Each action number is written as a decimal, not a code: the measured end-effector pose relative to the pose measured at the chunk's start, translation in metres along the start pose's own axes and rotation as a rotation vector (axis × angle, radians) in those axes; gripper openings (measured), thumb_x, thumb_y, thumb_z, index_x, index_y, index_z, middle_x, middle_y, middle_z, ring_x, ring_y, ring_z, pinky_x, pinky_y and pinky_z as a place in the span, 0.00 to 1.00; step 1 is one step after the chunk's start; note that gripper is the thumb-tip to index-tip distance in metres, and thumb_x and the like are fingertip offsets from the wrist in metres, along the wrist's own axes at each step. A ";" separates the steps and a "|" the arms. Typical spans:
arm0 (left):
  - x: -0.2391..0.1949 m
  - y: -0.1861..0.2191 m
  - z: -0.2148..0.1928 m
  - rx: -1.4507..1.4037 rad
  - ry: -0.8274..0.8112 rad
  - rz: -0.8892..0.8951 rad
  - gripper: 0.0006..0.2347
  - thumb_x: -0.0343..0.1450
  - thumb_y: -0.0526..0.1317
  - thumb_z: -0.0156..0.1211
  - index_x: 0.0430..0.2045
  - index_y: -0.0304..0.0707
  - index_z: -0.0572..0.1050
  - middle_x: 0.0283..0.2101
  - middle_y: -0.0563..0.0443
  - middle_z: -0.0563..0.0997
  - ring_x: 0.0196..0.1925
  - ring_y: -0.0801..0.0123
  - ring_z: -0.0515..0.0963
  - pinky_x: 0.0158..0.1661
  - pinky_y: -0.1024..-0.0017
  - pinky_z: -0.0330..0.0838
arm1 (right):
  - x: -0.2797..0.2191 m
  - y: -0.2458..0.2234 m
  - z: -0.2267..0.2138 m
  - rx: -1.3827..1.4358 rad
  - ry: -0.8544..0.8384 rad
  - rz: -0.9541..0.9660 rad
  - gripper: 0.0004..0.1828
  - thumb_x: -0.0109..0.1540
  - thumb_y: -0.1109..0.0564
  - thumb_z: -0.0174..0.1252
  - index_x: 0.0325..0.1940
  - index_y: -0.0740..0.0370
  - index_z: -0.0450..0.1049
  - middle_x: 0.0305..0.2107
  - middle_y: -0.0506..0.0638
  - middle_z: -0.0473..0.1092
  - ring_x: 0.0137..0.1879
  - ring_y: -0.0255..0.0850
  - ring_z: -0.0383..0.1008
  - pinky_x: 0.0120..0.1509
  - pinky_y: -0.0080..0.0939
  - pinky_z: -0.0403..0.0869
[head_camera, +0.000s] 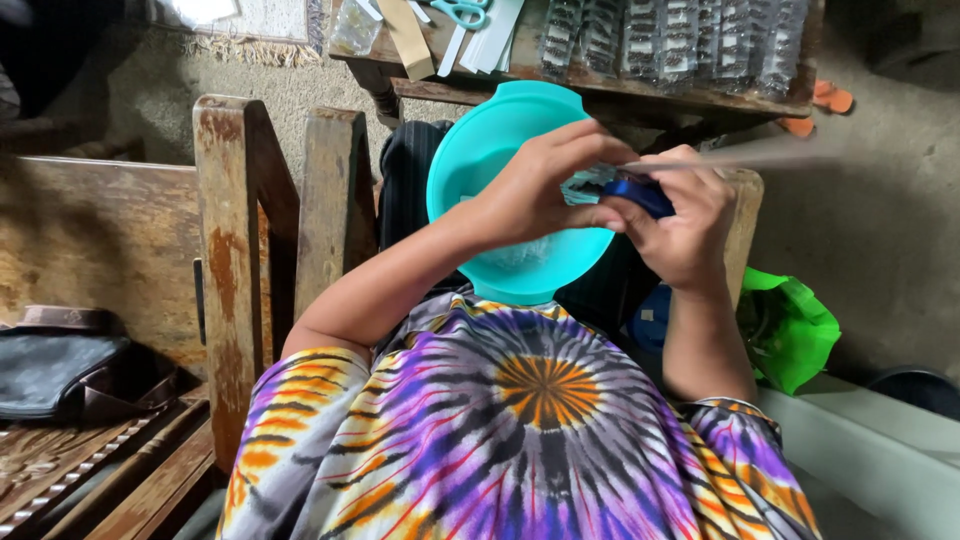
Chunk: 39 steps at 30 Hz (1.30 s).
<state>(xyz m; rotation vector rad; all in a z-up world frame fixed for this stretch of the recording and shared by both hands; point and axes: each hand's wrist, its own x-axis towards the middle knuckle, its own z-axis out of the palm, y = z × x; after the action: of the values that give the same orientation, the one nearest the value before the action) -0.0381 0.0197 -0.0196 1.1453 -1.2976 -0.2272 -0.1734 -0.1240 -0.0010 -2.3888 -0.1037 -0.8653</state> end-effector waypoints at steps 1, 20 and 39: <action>-0.002 0.001 -0.003 -0.001 0.001 -0.004 0.23 0.64 0.50 0.72 0.47 0.40 0.72 0.39 0.47 0.74 0.40 0.51 0.78 0.44 0.60 0.74 | -0.006 0.008 -0.001 0.002 -0.002 0.003 0.21 0.63 0.45 0.66 0.39 0.68 0.74 0.30 0.57 0.69 0.36 0.58 0.72 0.43 0.51 0.70; -0.019 -0.026 -0.049 0.027 -0.084 -0.371 0.12 0.70 0.31 0.64 0.44 0.38 0.69 0.33 0.52 0.74 0.31 0.71 0.73 0.32 0.74 0.68 | -0.168 0.142 -0.024 -0.747 0.190 0.579 0.26 0.57 0.50 0.73 0.51 0.65 0.71 0.38 0.65 0.70 0.42 0.64 0.68 0.45 0.59 0.66; -0.030 -0.098 -0.033 0.144 -0.292 -0.413 0.12 0.65 0.25 0.63 0.38 0.32 0.68 0.37 0.47 0.84 0.39 0.62 0.84 0.33 0.67 0.76 | -0.155 0.111 -0.025 -0.862 0.197 0.507 0.25 0.60 0.50 0.70 0.54 0.68 0.72 0.42 0.61 0.61 0.43 0.60 0.66 0.46 0.59 0.64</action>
<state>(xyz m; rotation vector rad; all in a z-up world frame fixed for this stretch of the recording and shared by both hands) 0.0230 0.0119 -0.1076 1.5430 -1.3328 -0.6326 -0.2800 -0.2103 -0.1362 -2.8323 1.1082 -1.0023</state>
